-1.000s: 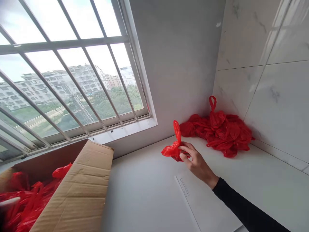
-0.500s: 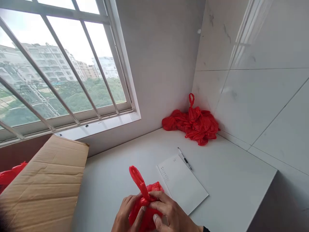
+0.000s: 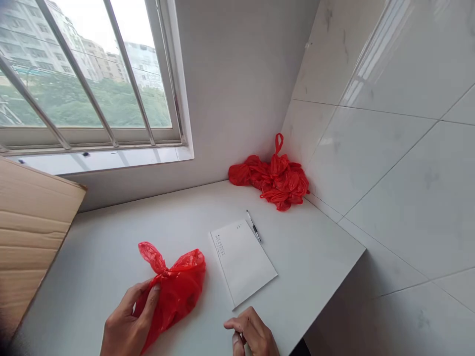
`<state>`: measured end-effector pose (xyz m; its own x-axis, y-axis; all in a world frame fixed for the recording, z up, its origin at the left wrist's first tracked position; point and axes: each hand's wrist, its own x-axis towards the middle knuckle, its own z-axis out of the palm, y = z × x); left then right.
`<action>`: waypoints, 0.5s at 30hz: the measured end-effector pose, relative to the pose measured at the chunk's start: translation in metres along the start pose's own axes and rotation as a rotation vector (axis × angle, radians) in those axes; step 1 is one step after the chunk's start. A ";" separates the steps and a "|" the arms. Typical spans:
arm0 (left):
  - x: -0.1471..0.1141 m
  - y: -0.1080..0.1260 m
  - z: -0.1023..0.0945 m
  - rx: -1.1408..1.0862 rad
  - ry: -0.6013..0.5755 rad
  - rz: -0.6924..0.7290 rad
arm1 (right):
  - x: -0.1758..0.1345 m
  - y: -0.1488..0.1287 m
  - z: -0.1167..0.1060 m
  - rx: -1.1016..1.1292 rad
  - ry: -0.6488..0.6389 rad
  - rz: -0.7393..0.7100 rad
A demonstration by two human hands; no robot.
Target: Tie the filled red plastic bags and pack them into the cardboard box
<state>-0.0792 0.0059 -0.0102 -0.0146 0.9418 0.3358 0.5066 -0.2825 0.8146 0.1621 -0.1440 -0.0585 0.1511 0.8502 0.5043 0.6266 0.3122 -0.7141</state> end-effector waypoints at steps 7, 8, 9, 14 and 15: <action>-0.006 0.015 0.002 0.044 0.204 0.021 | 0.013 -0.021 -0.023 0.132 -0.166 0.031; -0.007 0.016 0.002 0.063 0.228 0.040 | 0.013 -0.023 -0.026 0.145 -0.165 0.035; -0.008 0.017 0.003 0.084 0.246 0.059 | 0.013 -0.025 -0.029 0.155 -0.166 0.038; -0.009 0.021 0.006 0.178 0.267 0.164 | 0.012 -0.029 -0.037 0.175 -0.196 0.009; -0.008 0.022 0.007 0.197 0.266 0.189 | 0.013 -0.029 -0.038 0.182 -0.203 0.001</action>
<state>-0.0623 -0.0069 0.0017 -0.1147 0.7889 0.6037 0.6773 -0.3824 0.6285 0.1749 -0.1580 -0.0131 -0.0165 0.9123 0.4093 0.4762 0.3671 -0.7991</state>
